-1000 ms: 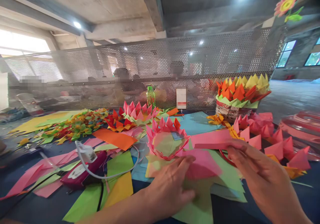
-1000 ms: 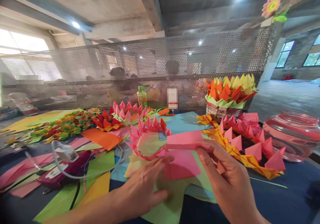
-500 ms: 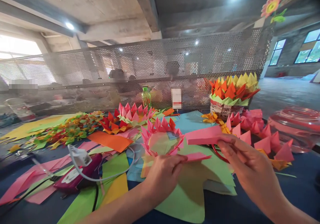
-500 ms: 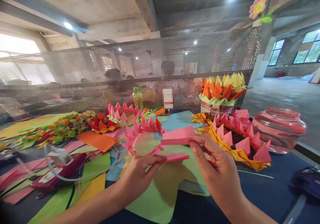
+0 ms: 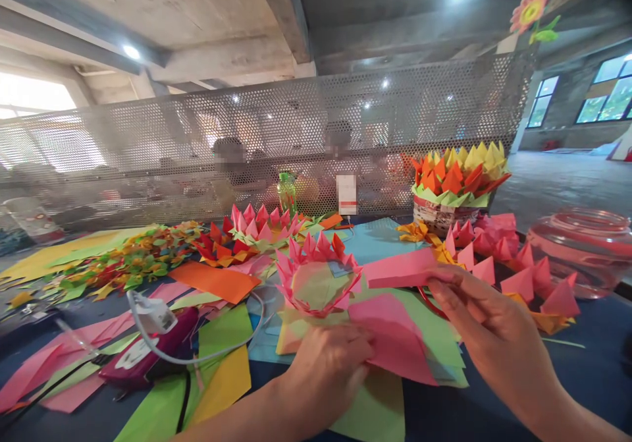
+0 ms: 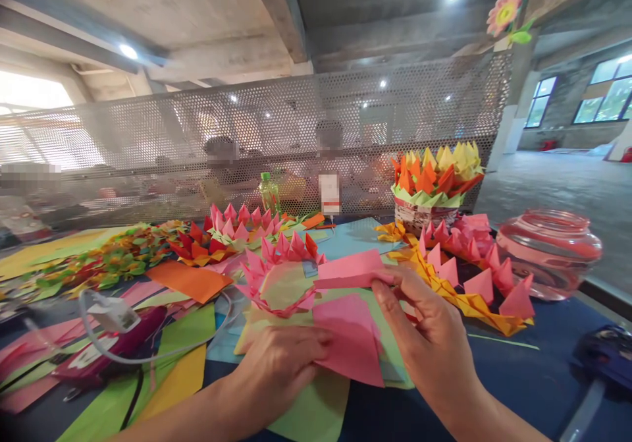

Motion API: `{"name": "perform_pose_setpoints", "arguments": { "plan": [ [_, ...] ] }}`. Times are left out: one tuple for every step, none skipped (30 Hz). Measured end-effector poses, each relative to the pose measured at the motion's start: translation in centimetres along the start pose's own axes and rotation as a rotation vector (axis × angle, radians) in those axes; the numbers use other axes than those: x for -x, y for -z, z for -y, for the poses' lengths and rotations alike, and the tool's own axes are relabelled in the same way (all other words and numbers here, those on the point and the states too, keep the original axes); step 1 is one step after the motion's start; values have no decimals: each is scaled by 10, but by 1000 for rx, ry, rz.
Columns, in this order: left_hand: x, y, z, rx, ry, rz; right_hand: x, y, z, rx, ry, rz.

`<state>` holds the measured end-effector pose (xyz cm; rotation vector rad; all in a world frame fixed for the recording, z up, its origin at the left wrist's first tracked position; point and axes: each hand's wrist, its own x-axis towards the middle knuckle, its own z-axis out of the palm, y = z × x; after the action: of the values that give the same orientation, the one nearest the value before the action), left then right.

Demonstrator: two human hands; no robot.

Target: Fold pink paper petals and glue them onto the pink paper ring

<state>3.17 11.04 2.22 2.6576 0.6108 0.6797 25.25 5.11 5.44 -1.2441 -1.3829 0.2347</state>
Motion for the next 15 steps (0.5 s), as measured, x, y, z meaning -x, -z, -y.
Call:
{"name": "perform_pose_setpoints", "arguments": {
  "plan": [
    [0, 0, 0, 18, -3, 13, 0, -1, -1, -3, -5, 1],
    [-1, 0, 0, 36, -4, 19, 1, -1, -2, -11, -7, -1],
    [-1, 0, 0, 52, -4, 23, 1, -2, -3, -20, -5, -3],
    [-2, -1, 0, 61, -5, 28, 1, -3, -4, -29, 0, -5],
    [-4, -2, -1, 62, -6, 37, 2, -3, -5, -35, 8, -6],
    [-5, -2, -2, 51, -5, 53, 2, -3, -6, -34, 15, -2],
    [-7, -3, -3, 33, -2, 77, 2, -3, -6, -27, 17, 7],
    [-9, -3, -4, 11, 5, 108, 2, -3, -7, -16, 18, 14],
    [-10, -2, -5, -9, 17, 141, 2, -3, -7, -4, 19, 21],
    [-11, -2, -7, -22, 33, 171, 2, -3, -8, 7, 17, 33],
    [-12, -1, -9, -24, 53, 191, 1, -2, -9, 16, 16, 45],
    [-11, 1, -11, -13, 71, 191, 1, -2, -9, 24, 16, 57],
    [-11, 2, -12, 10, 86, 163, 0, -2, -10, 33, 21, 68],
    [-9, 3, -13, 44, 106, 105, 0, -2, -11, 43, 31, 76],
    [-8, 4, -14, 85, 136, 21, 0, -2, -12, 55, 42, 88]
  ]
}}
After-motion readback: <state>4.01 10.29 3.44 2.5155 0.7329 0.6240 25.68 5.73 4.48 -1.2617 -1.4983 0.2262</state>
